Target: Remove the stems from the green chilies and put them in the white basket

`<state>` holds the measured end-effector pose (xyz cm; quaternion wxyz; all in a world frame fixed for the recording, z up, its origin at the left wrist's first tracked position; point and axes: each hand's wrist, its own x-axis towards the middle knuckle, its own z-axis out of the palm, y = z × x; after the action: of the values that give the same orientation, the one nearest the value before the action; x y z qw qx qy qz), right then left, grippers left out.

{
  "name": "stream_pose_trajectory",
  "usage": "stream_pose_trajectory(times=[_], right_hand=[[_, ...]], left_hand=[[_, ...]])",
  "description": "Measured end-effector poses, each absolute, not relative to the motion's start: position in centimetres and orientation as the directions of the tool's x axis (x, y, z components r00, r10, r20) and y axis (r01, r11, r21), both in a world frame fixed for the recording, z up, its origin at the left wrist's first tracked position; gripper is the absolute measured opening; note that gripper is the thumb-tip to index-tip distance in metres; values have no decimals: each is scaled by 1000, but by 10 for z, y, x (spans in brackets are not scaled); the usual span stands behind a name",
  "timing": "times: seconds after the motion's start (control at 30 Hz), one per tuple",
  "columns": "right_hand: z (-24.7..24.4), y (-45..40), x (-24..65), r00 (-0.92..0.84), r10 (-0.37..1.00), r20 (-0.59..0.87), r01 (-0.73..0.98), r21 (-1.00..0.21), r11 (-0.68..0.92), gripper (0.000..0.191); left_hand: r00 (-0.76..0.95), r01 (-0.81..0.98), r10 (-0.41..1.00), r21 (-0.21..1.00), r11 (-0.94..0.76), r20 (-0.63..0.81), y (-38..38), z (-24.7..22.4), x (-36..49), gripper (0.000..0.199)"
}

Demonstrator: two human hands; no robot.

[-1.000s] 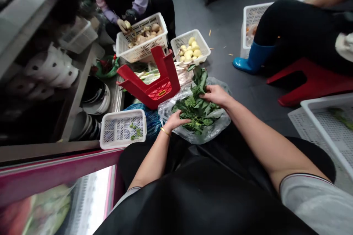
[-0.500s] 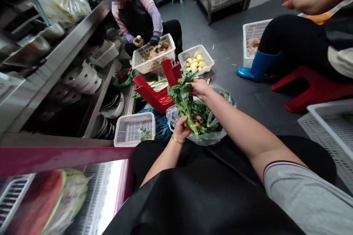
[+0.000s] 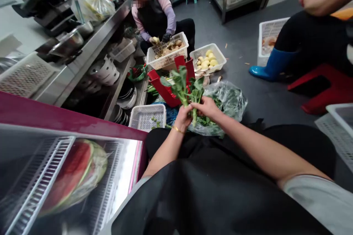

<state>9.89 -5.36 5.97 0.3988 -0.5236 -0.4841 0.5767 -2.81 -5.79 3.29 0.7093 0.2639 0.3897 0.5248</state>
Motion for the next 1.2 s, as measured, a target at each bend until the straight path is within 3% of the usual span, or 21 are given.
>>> stream_pose_trajectory(times=[0.1, 0.17, 0.33, 0.4, 0.53, 0.63, 0.7, 0.77, 0.87, 0.97, 1.07, 1.13, 1.2], right_hand=[[53, -46, 112, -72, 980, -184, 73, -981, -179, 40], [52, -45, 123, -75, 986, -150, 128, -982, -140, 37], [51, -38, 128, -188, 950, -250, 83, -968, -238, 35], [49, -36, 124, -177, 958, -228, 143, -968, -204, 35], [46, -58, 115, -40, 991, 126, 491, -861, 129, 36], [46, -88, 108, -206, 934, 293, 544, -759, 358, 27], [49, -95, 105, -255, 934, 250, 497, -795, 348, 27], [55, -85, 104, -183, 976, 118, 508, -839, 197, 34], [65, -51, 104, -148, 986, -71, 591, -806, 31, 37], [68, -31, 101, -220, 964, -147, 643, -765, 30, 38], [61, -48, 96, -229, 971, 67, 746, -629, 219, 34], [52, -73, 95, -376, 893, 247, 762, -466, 450, 26], [41, -98, 99, -594, 765, 249, 673, -366, 642, 20]], left_hand=[[356, -496, 852, 696, 520, -383, -55, 34, -22, 45], [390, -474, 833, 690, 547, -392, -59, 37, -24, 47], [246, -447, 901, 784, 432, -356, -78, 44, -32, 46], [142, -475, 930, 800, 365, -340, -82, 46, -30, 46], [0, -576, 934, 764, 292, -357, -84, 50, -24, 45], [-86, -619, 929, 750, 234, -360, -81, 51, -26, 40], [-138, -604, 929, 772, 196, -344, -79, 50, -29, 38], [-198, -551, 933, 821, 149, -302, -79, 46, -31, 38], [-291, -410, 940, 911, 45, -178, -82, 40, -28, 40], [-270, -375, 950, 926, 45, -155, -86, 35, -22, 41], [-203, -540, 921, 822, 178, -333, -85, 34, -19, 36], [-158, -631, 891, 738, 240, -425, -82, 36, -24, 29], [-141, -670, 882, 699, 250, -450, -79, 42, -35, 24]])
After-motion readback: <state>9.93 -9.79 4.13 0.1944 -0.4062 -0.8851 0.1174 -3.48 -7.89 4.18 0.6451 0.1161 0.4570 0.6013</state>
